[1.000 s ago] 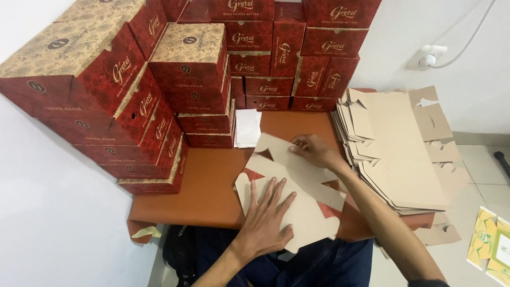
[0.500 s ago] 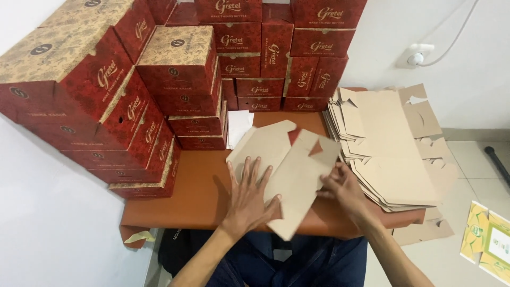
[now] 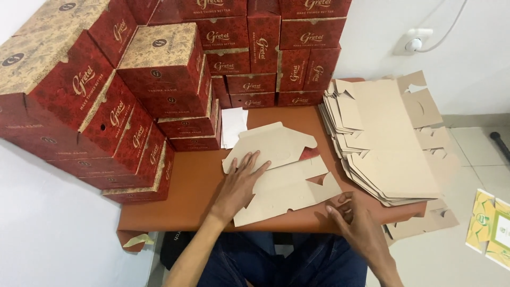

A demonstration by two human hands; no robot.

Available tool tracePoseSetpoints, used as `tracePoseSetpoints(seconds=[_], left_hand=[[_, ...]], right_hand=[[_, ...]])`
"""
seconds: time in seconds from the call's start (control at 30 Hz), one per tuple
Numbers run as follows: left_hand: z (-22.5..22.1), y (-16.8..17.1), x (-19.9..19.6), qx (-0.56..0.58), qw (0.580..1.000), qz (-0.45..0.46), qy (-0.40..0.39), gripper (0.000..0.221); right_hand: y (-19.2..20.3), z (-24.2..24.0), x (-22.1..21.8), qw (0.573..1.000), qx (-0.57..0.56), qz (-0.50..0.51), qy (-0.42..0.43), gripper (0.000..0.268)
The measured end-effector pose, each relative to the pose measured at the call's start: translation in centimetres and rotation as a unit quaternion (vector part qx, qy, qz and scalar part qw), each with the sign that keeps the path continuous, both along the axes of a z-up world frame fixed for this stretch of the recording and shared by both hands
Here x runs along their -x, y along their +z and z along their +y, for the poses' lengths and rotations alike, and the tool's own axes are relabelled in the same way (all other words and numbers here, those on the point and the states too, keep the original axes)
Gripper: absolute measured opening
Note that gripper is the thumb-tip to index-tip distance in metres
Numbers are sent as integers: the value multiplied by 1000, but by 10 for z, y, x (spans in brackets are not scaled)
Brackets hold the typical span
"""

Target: A person is manually folding and assembling cardboard boxes from flat sheets.

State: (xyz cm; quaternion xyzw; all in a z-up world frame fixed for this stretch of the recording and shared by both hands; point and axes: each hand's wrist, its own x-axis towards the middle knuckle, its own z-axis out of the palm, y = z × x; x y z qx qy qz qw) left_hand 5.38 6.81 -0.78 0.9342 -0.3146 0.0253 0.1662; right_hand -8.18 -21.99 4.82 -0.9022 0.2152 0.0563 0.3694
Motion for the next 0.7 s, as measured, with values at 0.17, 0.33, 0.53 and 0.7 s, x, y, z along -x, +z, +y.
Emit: tracePoseSetpoints(seconds=[0.17, 0.33, 0.53, 0.7], left_hand=[[5, 17, -13, 12, 999, 16, -50, 108], [2, 18, -30, 35, 995, 48, -79, 94], [-3, 5, -28, 39, 988, -148, -9, 77], [15, 34, 40, 156, 979, -83, 97, 49]], right_hand=[[-39, -7, 0, 975, 144, -166, 23, 56], [-44, 3, 3, 955, 197, -214, 51, 43], [-55, 5, 3, 966, 196, -168, 30, 37], [-45, 13, 7, 963, 155, -219, 0, 35]])
